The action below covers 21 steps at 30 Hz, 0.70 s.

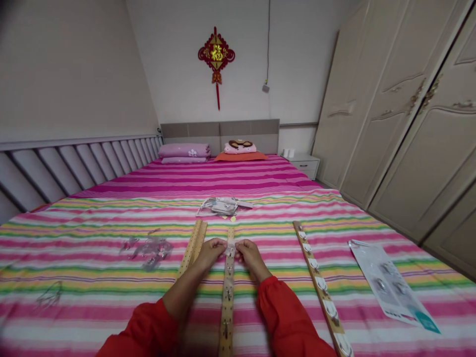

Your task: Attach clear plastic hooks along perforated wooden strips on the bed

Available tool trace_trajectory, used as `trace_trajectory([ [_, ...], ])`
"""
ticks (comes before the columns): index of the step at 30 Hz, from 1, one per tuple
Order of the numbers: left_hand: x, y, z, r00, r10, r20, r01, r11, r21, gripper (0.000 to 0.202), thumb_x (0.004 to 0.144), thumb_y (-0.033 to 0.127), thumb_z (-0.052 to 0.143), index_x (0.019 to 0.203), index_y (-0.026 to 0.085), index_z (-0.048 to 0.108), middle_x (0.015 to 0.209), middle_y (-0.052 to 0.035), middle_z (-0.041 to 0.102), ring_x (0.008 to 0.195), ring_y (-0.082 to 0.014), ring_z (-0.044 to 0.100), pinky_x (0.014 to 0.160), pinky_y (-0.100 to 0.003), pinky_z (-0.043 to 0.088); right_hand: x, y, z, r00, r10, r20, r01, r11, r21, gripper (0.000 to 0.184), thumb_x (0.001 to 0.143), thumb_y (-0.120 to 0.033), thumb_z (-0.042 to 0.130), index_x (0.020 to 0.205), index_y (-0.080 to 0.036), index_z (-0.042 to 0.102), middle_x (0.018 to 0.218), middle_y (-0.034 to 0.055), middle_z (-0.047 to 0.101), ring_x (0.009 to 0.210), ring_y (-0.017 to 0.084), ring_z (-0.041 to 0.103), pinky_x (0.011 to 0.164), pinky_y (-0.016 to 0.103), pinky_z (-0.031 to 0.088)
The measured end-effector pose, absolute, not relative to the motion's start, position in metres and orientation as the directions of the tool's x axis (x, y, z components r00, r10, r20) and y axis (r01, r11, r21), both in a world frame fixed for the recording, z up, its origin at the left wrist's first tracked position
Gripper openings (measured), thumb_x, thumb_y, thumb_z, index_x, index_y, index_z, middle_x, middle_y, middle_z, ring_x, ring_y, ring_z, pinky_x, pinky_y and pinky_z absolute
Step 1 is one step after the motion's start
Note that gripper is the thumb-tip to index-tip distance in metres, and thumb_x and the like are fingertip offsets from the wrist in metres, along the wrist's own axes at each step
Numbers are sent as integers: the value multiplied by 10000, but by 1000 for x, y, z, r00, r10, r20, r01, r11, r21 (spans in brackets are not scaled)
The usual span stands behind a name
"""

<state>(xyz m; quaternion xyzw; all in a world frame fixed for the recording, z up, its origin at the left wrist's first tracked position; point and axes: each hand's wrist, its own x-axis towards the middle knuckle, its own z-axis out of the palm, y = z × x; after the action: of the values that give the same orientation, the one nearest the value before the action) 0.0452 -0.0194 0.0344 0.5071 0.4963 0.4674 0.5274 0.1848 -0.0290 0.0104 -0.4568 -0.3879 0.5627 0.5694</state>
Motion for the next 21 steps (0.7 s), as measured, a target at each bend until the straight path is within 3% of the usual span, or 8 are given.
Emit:
trace_trajectory([
  [10,49,-8,16,4,995,-97,105,96,990,41,563,159,577,529,157,553,481,38,539,478,-87,479,499,-198,368,183,-13,-12,106,991,-76,-241,-49,-969,238,581,-353,706,584,-186,537,373,-65,511,334,75,410,360,201,302],
  [21,50,3,-3,-45,993,-105,202,112,973,84,560,184,577,501,163,520,462,44,512,496,-100,488,497,-200,353,179,-12,-20,134,989,-54,-219,-24,-975,233,562,-352,706,576,-199,531,370,-73,489,343,81,374,373,219,258],
])
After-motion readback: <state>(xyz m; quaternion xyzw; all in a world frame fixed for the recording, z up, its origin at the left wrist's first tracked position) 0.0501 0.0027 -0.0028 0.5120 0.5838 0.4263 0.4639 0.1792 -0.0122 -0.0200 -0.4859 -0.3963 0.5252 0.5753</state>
